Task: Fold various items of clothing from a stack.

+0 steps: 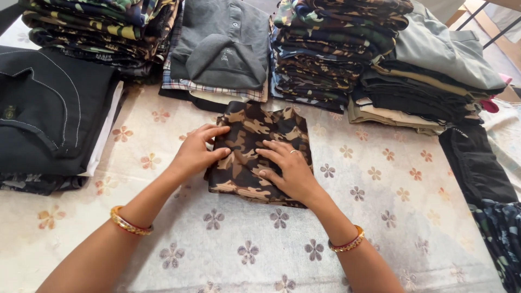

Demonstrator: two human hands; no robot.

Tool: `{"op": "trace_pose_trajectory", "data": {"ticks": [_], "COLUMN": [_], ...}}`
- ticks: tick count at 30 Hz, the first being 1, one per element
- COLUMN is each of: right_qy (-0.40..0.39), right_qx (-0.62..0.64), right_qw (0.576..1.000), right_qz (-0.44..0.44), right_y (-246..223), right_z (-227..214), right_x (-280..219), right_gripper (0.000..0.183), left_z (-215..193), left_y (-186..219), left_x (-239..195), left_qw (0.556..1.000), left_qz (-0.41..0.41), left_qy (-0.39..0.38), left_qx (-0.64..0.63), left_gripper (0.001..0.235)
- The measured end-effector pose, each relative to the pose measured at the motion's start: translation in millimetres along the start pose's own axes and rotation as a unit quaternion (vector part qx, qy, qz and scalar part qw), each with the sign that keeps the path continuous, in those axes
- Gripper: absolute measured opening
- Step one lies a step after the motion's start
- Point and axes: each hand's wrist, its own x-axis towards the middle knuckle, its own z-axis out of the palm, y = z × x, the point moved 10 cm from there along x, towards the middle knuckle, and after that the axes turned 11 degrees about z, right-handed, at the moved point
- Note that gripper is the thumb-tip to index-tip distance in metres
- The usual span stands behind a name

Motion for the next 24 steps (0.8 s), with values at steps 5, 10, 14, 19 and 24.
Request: {"op": "trace_pose_trajectory", "data": {"ticks": [5, 10, 14, 19, 24], "right_qy": [-0.01, -0.066, -0.073, -0.062, -0.048], "right_qx": [-0.07, -0.097, -0.099, -0.112, -0.116], "right_qw": [0.996, 0.991, 0.992, 0.99, 0.99], "right_qz": [0.054, 0.057, -0.016, -0.057, -0.06], "right_y": [22.5, 8.3, -26.8, -38.6, -40.6], "right_z": [-4.9, 10.9, 27.2, 43.2, 44.0], "right_x": [2.8, 1.6, -7.3, -15.4, -15.8], "right_gripper": [0.058, 0.075, 0.07, 0.068, 0.068], "left_z": [-16.2, -15.9, -15.2, -11.6, -17.6], "left_y": [33.4, 10.5, 4.3, -7.7, 13.4], "left_x": [-7.2, -4.2, -3.7, -0.8, -1.6], "left_qw": [0.977, 0.993, 0.996, 0.987, 0.962], "left_qz": [-0.011, -0.034, -0.024, -0.069, -0.072], "left_qy": [0.049, 0.042, 0.039, 0.025, 0.019], "left_qx": [0.205, 0.103, 0.08, 0.145, 0.263], "left_gripper": [0.103, 0.114, 0.112, 0.081, 0.081]}}
